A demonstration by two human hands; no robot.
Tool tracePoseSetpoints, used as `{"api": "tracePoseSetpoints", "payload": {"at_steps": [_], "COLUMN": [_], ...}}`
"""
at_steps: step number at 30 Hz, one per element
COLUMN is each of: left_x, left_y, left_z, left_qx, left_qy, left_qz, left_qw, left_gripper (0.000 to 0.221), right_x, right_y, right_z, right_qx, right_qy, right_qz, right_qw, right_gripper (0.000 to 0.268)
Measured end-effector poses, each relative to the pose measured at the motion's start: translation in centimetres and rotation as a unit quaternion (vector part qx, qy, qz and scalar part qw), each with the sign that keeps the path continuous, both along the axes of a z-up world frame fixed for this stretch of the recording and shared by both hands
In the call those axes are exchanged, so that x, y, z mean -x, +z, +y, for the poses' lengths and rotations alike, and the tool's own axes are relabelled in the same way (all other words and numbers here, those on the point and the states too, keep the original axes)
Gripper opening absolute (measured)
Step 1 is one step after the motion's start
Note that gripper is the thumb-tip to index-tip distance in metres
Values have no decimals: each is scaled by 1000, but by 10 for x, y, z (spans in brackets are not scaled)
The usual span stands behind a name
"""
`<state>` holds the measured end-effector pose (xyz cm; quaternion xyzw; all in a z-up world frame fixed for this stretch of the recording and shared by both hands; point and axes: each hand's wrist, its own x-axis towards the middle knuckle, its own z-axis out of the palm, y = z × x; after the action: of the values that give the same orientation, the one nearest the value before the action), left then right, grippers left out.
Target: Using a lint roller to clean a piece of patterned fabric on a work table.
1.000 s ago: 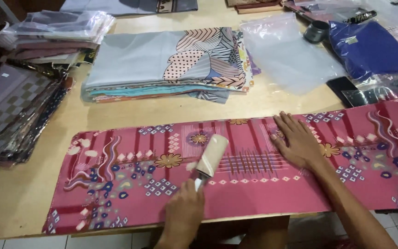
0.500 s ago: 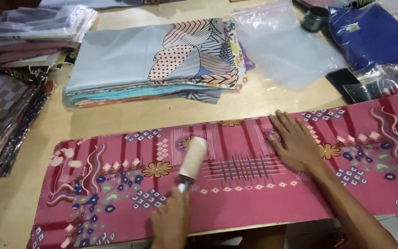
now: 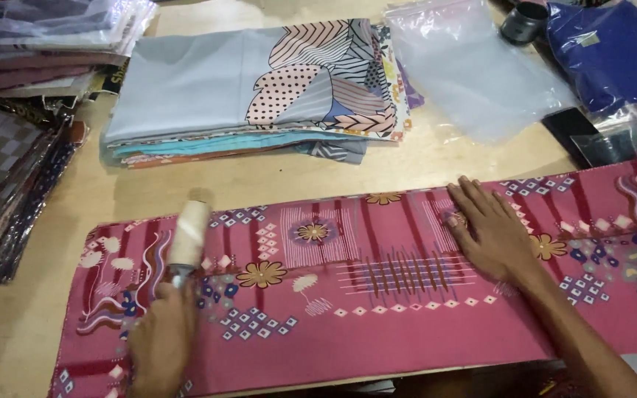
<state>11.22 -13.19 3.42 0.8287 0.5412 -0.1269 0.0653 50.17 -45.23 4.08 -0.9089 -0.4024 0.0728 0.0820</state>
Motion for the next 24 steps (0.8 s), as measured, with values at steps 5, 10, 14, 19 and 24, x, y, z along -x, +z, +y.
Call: {"api": "tracePoseSetpoints", "payload": {"at_steps": [5,10,14,19,24], "left_x": [38,79,79,98,118], "left_y": [-37,-66,-40,-51,-66], "left_z": [53,107,112,133,167], "left_qx": [-147,-179,-98,-138,-168], "left_qy": [-36,27,92,62,54], "left_qz": [38,48,27,38,34], "left_qw": [988,982,991,988,984], "left_gripper": [69,60,69,67,65], "right_x": [-4,1,1,-1,0], "right_y": [-6,1,-2,-4,-2], "right_z": [-2,2,1,-1,0], "right_qx": [-9,-3,-5,-10,-4], "right_qy": [10,-10,-6,-1,-10], "right_qz": [-14,-5,-7,-14,-7], "right_qw": [1000,1000,1000,1000,1000], "right_gripper": [81,84,83,83,86]}}
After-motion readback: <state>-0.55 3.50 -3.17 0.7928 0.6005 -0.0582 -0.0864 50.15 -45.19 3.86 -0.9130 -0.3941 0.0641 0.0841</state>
